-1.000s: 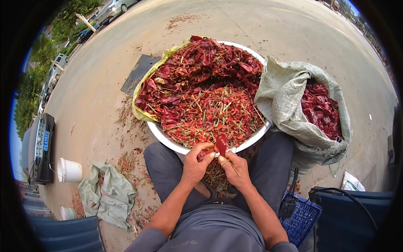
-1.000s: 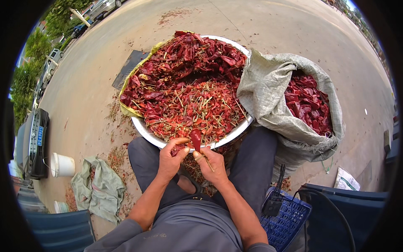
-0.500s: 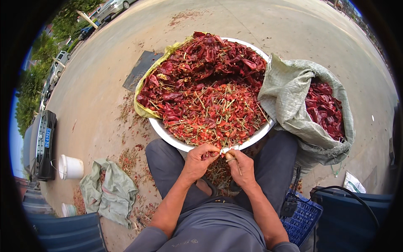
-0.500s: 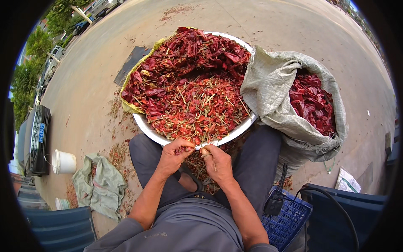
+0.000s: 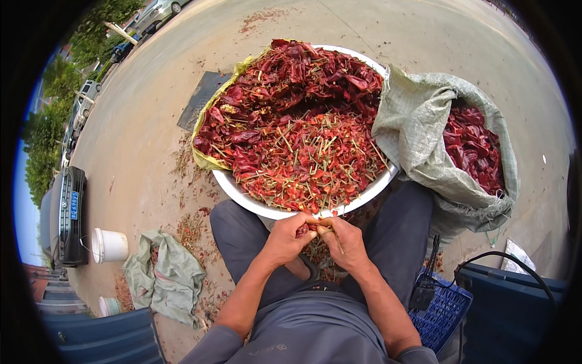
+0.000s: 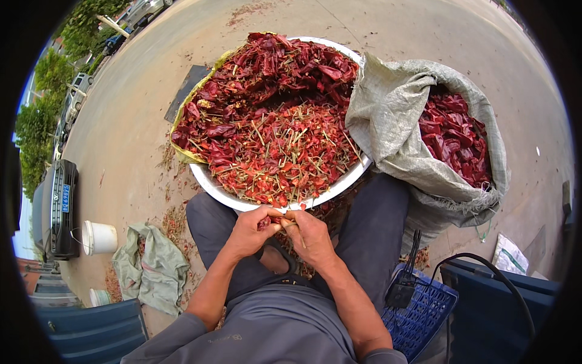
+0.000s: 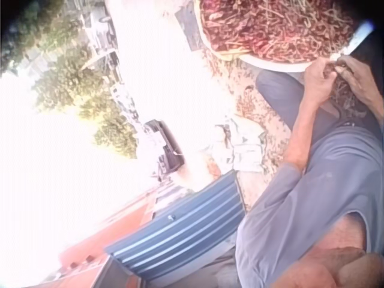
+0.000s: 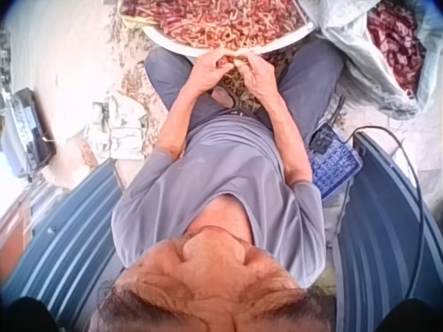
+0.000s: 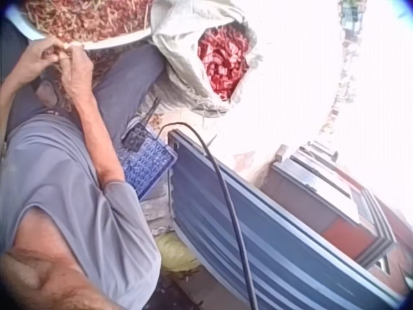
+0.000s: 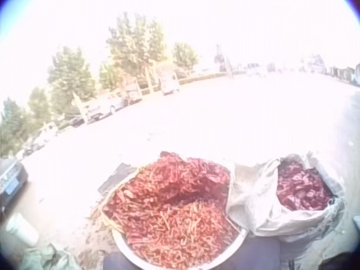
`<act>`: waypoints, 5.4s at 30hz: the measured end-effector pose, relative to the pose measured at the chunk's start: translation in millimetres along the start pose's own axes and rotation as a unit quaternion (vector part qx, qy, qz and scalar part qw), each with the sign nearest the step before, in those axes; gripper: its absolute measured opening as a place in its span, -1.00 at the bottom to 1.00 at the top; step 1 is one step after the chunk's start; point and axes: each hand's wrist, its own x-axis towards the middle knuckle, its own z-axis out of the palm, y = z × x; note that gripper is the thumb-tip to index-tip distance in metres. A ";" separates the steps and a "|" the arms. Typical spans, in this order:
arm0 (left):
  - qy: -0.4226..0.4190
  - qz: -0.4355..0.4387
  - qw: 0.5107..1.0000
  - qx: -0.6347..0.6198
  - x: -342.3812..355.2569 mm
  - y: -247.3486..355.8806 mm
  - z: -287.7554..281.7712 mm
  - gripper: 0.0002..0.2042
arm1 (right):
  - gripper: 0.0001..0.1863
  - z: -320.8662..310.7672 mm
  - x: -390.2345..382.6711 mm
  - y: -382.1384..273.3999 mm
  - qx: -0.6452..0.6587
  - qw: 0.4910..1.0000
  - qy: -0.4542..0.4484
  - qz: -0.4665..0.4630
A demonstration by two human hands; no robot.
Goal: The person sits on the ground and removes stems from dried red chilies by hand. They place the de-stemmed chilies into a sack and discard the stems onto the ground.
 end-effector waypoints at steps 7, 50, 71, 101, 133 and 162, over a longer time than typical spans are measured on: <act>0.001 -0.080 0.988 -0.130 -12.1 -6.5 4.9 -0.83 | -0.85 -2.2 -3.4 -1.6 0.034 0.997 -0.047 0.045; 0.170 -0.122 0.976 -0.066 -39.3 -14.3 43.4 -0.92 | -0.81 8.2 -14.1 0.2 -0.047 0.995 -0.075 -0.055; 0.092 -0.081 0.988 0.094 -62.6 -41.6 43.9 -0.88 | -0.79 52.2 -44.2 3.6 -0.094 0.963 -0.121 0.224; 0.144 -0.115 0.874 0.450 113.9 -138.9 -127.0 -0.84 | -0.78 39.6 -53.5 36.7 -0.065 0.973 -0.173 0.138; 0.050 0.053 0.952 -0.299 109.7 9.6 -81.7 -0.65 | -0.85 -12.5 150.7 -45.3 -0.362 0.914 -0.082 -0.163; -0.039 0.011 0.991 0.129 190.5 -11.3 -105.5 -0.42 | -0.81 -32.2 259.2 -1.9 -0.145 0.957 -0.250 -0.007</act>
